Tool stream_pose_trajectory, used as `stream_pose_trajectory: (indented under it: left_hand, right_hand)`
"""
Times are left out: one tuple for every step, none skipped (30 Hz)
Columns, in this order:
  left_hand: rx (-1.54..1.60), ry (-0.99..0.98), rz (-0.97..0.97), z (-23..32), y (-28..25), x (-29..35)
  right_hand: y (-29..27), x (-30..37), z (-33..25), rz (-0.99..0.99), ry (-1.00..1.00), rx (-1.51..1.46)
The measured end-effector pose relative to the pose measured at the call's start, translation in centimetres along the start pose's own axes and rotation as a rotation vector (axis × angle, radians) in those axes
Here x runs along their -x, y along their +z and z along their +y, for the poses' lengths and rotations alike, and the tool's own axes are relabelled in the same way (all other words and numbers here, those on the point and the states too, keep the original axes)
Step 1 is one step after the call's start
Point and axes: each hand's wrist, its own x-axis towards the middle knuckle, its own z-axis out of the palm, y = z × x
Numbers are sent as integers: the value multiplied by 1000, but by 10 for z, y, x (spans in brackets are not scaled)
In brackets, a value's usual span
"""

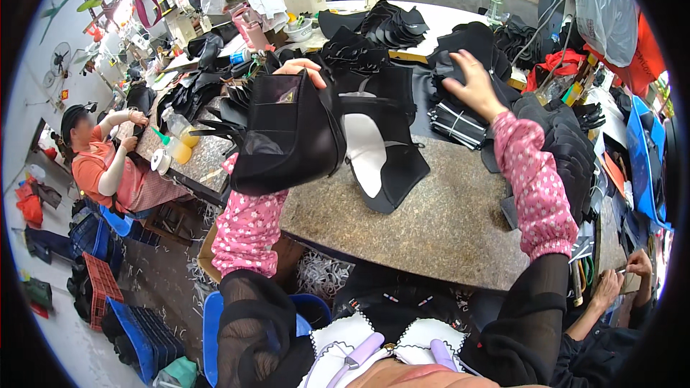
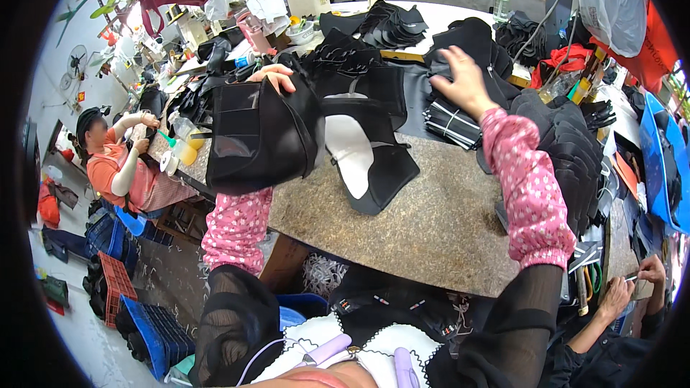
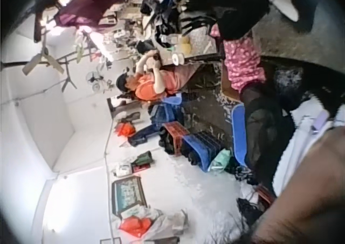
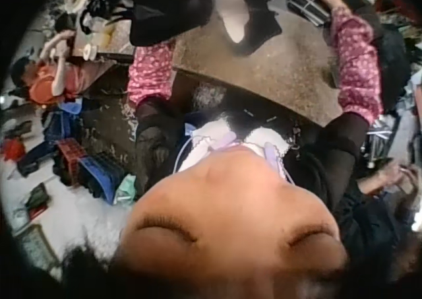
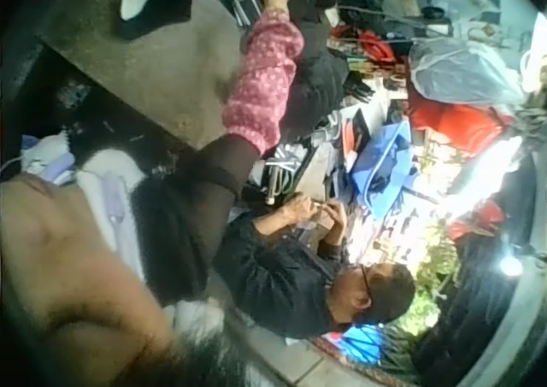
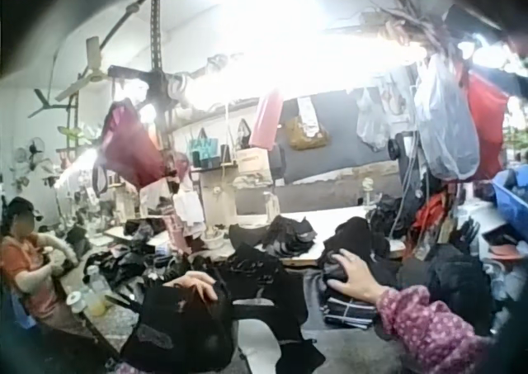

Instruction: Assembling and aligning black leather shoe upper components by hand.

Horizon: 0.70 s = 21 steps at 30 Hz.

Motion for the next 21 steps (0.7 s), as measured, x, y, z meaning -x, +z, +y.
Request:
stream_pose_trajectory:
  left_hand:
    - [-12,-86,55,6,5,0]
    - [-15,-85,50,6,4,-3]
    - [34,-71,20,-2,5,-4]
    - [63,-68,-7,-5,-3,3]
    - [49,-72,-13,-7,-5,12]
    - [179,-82,55,-10,4,17]
    - [316,-90,122,-12,15,19]
    - [189,-174,109,1,15,23]
    - [118,-70,96,-6,11,33]
    - [98,-112,77,-3,11,38]
    - [76,-157,58,3,11,44]
    - [63,-170,69,9,13,46]
    - [67,-173,63,11,13,50]
    - [32,-176,82,13,13,55]
    - [-15,-175,110,15,9,58]
    - [79,-118,161,10,9,62]
    - [78,-125,166,6,9,67]
    - [92,-88,211,7,13,65]
    - [106,-52,255,9,16,65]
    - [80,-98,250,14,16,65]
    - [78,-103,251,13,7,68]
  right_hand:
    - [10,10,-24,14,-77,-34]
    - [31,22,-43,-21,-2,-94]
    - [52,38,-61,-58,77,-152]
    - [55,45,-103,-99,269,-553]
    - [51,52,-133,-136,463,-947]
    - [66,63,-128,-117,685,-1172]
    - [82,74,-118,-92,909,-1391]
    - [87,85,-133,-108,912,-1366]
    - [88,96,-154,-128,908,-1340]
    - [78,103,-167,-239,834,-1253]
    - [69,106,-179,-348,759,-1166]
    - [70,104,-186,-298,741,-1153]
    - [68,102,-188,-318,724,-1123]
    - [69,103,-196,-317,776,-1252]
    - [69,105,-210,-323,813,-1381]
    - [58,106,-224,-392,697,-1234]
    - [51,107,-235,-427,603,-1126]
    - [57,113,-238,-352,526,-1122]
    - [62,117,-239,-278,448,-1115]
    - [67,117,-234,-345,562,-1042]
    - [69,112,-231,-412,666,-969]
